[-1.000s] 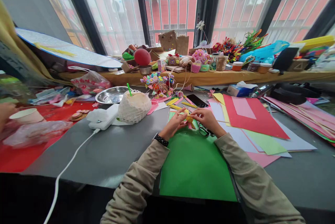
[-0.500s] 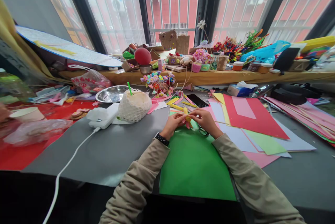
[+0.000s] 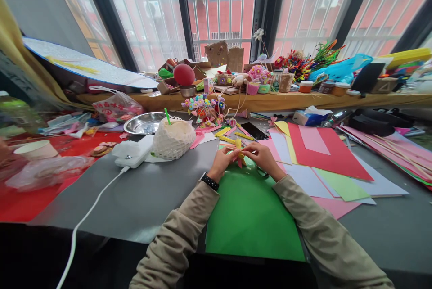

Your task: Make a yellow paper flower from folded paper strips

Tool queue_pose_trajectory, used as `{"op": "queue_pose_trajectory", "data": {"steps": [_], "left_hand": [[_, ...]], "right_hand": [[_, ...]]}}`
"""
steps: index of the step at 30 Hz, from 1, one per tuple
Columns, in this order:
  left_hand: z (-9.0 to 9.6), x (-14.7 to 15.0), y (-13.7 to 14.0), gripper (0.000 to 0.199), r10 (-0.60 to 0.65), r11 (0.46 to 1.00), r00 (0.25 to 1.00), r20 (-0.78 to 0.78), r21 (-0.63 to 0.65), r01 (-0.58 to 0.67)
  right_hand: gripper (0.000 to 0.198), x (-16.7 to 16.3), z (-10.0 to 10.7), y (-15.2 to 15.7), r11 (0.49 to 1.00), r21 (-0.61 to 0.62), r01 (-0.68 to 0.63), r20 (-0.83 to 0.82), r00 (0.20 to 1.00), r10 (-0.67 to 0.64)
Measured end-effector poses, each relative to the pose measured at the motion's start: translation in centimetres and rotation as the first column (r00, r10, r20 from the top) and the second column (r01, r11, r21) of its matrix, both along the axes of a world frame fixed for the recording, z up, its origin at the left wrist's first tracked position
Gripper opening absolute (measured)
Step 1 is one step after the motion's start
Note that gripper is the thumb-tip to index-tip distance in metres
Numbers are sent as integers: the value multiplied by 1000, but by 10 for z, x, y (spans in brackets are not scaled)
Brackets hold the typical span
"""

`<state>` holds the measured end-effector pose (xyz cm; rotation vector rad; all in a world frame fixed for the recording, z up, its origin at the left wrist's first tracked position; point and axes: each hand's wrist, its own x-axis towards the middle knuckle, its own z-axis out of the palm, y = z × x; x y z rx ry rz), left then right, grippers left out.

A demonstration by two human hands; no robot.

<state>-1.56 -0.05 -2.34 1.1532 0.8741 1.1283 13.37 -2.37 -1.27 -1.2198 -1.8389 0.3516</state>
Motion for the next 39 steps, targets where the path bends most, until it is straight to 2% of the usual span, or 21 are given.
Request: {"op": "queue_pose_trajectory", "data": {"steps": [3,6,10,16,19,22,25,28,32,35,39], "left_hand": [[1,1,-1,29,13,999,999,-37,31,-12],[5,1,-4,26,-2,998,997,-75,64,7],[8,1,-7,22,-18,989,994,-104,147,34],[6,2,-6,25,-50,990,995,-81,128,60],[7,2,-6,24,-59,987,995,-85,146,71],[9,1,-8,26,-69,990,997,-19,125,71],[13,-1,-9,31,-97,995,986,135,12,96],[15,-3,-9,33,-196,970,950,244,-96,224],[12,-4,-8,34,-301,923,929,213,-178,340],[11,-4,-8,37,-284,925,941,184,-207,320],[14,-5,-10,36,-237,951,957,167,-162,263]], "right_hand": [[23,1,3,0,999,-41,24,-21,999,-25],[26,3,4,0,989,-147,33,-66,997,-43],[30,7,3,1,960,-272,-68,-175,984,20],[32,11,2,2,932,-336,-139,-236,970,59],[29,11,4,2,942,-304,-140,-222,972,73],[28,10,8,0,975,-203,-96,-194,979,56],[28,9,11,-2,992,-113,-52,-184,982,30],[29,10,13,-3,994,-99,-38,-176,984,21],[27,12,12,-3,995,-98,-35,-156,988,20],[25,12,10,-2,996,-86,-39,-135,990,27],[25,11,9,-1,995,-90,-49,-138,990,37]]}}
